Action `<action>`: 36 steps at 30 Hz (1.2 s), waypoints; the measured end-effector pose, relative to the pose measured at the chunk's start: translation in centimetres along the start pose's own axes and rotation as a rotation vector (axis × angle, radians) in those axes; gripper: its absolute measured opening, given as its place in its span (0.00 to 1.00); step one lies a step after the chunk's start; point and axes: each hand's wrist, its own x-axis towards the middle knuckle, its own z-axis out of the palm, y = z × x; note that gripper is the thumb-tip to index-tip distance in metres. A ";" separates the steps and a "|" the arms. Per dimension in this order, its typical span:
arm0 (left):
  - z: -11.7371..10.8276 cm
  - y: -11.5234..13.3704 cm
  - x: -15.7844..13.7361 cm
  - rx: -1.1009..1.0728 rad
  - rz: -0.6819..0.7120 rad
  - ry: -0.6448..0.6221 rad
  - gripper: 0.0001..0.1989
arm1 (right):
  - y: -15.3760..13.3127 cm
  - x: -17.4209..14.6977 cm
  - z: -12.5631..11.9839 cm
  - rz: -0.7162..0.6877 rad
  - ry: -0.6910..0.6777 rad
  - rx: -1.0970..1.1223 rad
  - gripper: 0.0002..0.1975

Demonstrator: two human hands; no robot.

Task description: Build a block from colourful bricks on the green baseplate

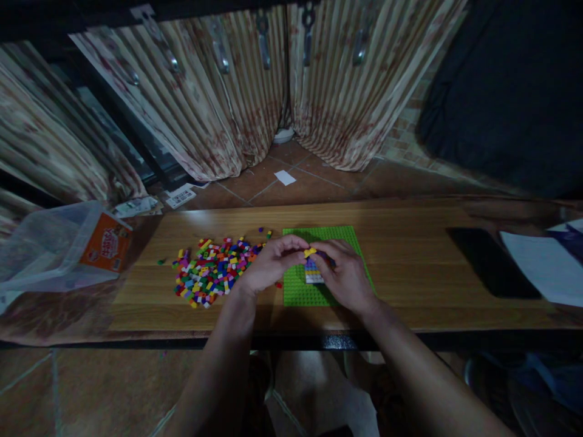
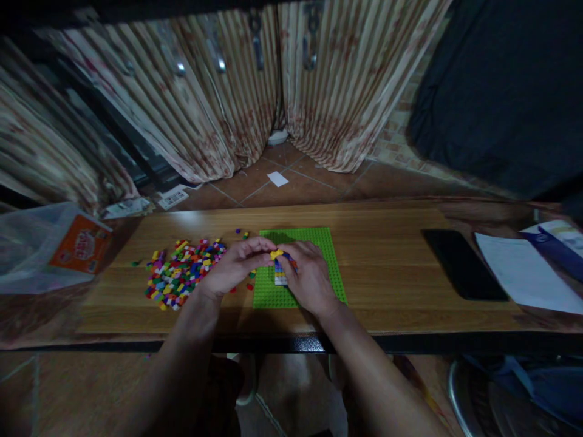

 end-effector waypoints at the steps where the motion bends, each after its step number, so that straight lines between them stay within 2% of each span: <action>1: 0.1 0.0 0.0 0.003 0.005 -0.001 0.13 | 0.0 0.0 0.0 0.006 0.003 0.000 0.09; 18: 0.4 -0.3 0.2 0.022 0.040 0.036 0.12 | -0.1 -0.1 0.1 0.009 0.005 0.016 0.09; 26: 0.5 -0.2 0.2 -0.010 0.035 0.027 0.12 | -0.4 -0.1 0.1 0.096 0.021 0.223 0.08; 36: 0.6 0.2 0.0 -0.089 -0.044 0.011 0.15 | 0.3 -0.3 0.0 0.173 0.040 0.406 0.09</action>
